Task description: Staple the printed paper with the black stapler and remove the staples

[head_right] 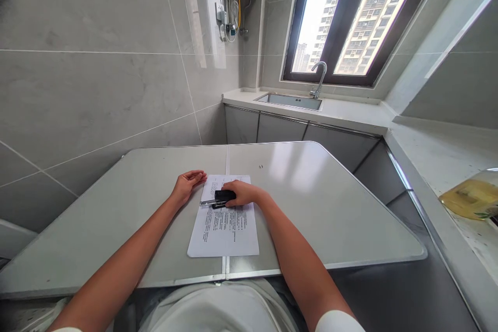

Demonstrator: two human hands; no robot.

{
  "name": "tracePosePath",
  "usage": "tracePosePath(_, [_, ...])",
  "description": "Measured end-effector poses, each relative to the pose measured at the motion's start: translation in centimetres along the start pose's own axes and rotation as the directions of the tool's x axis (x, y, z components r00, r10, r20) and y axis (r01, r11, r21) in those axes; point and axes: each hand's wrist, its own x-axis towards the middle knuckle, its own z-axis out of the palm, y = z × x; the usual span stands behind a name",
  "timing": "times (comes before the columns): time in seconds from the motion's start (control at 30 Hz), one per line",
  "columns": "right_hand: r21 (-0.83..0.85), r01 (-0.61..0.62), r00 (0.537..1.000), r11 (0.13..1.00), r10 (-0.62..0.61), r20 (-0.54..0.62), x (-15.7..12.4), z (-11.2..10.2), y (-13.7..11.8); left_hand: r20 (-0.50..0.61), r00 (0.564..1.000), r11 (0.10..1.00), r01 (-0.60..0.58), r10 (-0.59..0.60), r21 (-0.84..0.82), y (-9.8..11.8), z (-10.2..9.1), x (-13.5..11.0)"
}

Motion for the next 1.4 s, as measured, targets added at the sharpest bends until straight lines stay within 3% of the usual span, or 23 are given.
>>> tracePosePath(0.23, [0.014,0.001,1.0,1.0,-0.001,0.0,0.1,0.2,0.4,-0.016,0.999,0.999,0.042,-0.041,0.016,0.2,0.3,-0.3])
tracePosePath(0.57, [0.026,0.01,1.0,1.0,-0.009,-0.003,0.2,0.0,0.2,0.074,0.997,0.995,0.027,-0.034,0.099,0.2,0.4,-0.4])
tracePosePath(0.7, [0.089,-0.003,0.997,0.996,0.01,-0.078,-0.2,-0.5,0.5,0.059,0.998,0.997,0.027,-0.031,0.072,0.1,0.4,-0.2])
tracePosePath(0.87, [0.178,-0.089,0.96,0.98,0.132,-0.247,-0.2,-0.5,0.9,0.05,0.997,0.992,-0.055,0.05,0.117,0.5,0.3,-0.2])
tracePosePath(1.0, [0.143,-0.154,0.908,0.978,0.197,-0.369,0.1,0.0,1.3,0.204,0.974,0.956,-0.151,0.101,0.25,1.0,0.7,-0.8])
tracePosePath(1.1, [0.118,-0.196,0.892,0.973,0.227,-0.391,0.2,0.2,1.6,0.31,0.946,0.927,-0.2,0.098,0.318,0.9,0.9,-0.9])
tracePosePath(1.4, [0.059,-0.262,0.911,0.963,0.267,-0.314,0.3,0.5,1.9,0.41,0.905,0.753,-0.349,0.116,0.557,-0.3,1.3,-0.6])
